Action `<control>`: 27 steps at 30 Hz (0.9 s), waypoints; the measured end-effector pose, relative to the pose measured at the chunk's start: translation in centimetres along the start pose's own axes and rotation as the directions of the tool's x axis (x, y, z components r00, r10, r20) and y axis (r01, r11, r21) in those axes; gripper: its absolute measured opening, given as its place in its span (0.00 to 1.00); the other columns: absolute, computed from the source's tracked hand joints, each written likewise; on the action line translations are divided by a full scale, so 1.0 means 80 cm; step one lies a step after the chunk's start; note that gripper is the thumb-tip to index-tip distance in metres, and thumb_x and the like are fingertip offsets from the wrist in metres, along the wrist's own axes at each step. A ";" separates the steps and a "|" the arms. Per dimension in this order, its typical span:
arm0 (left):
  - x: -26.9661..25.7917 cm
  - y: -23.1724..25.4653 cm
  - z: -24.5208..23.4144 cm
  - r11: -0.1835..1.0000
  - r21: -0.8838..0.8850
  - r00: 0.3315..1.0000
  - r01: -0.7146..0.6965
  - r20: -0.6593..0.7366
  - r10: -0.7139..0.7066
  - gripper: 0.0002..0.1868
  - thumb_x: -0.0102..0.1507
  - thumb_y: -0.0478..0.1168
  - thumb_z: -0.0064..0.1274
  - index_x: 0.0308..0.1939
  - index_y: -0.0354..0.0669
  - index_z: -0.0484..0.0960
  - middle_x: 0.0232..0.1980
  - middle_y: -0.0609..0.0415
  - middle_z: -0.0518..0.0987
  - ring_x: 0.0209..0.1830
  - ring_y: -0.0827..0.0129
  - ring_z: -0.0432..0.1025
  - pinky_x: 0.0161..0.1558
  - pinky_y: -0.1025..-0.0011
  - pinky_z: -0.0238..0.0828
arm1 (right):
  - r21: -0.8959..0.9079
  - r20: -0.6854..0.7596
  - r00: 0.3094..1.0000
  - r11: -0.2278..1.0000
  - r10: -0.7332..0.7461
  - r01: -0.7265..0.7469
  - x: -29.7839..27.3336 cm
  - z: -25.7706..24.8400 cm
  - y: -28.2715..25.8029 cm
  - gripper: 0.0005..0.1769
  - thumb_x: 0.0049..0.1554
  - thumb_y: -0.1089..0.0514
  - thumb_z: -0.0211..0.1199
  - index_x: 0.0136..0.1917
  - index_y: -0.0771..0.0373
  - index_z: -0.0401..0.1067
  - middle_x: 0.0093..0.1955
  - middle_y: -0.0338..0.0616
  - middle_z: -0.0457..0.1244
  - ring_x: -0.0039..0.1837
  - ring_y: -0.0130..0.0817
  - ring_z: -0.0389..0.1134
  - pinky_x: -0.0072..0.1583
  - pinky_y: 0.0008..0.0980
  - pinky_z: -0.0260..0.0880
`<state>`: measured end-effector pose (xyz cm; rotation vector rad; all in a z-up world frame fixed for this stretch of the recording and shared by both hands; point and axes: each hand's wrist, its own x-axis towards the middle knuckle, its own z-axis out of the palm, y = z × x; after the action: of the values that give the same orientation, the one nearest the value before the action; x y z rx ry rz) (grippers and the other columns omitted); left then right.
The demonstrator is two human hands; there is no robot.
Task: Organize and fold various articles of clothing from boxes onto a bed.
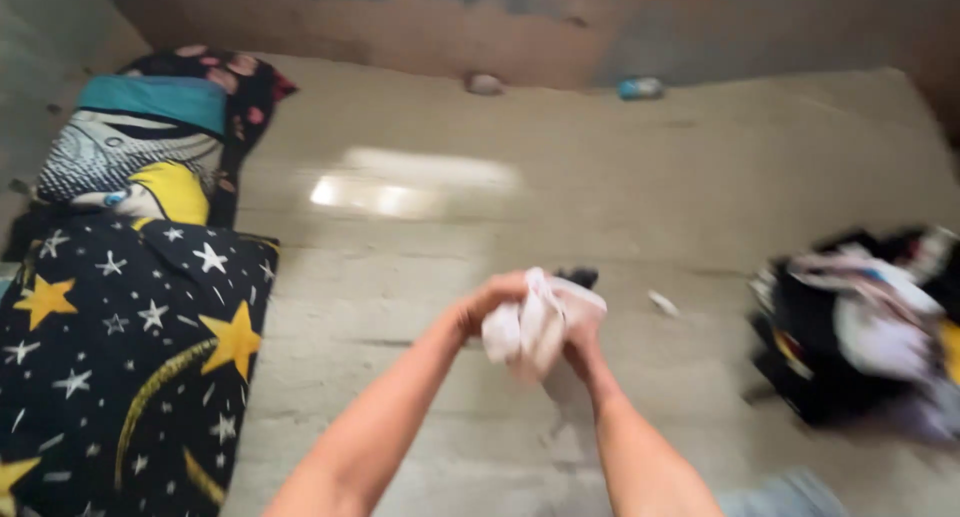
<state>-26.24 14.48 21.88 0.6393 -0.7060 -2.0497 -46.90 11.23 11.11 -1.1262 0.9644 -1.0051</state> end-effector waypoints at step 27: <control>0.109 -0.259 0.327 0.905 -0.211 0.908 0.370 -0.123 -0.400 0.22 0.62 0.51 0.46 0.54 0.43 0.80 0.49 0.51 0.85 0.48 0.60 0.80 0.53 0.57 0.77 | 0.049 -0.395 0.896 0.978 0.203 -0.201 -0.370 -0.476 -0.357 0.35 0.47 0.68 0.68 0.66 0.52 0.65 0.43 0.39 0.68 0.42 0.31 0.69 0.44 0.32 0.70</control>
<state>-59.42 23.36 24.76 0.8832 -0.3018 -2.3559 -94.89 26.45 35.72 -0.8051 1.3749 -1.0862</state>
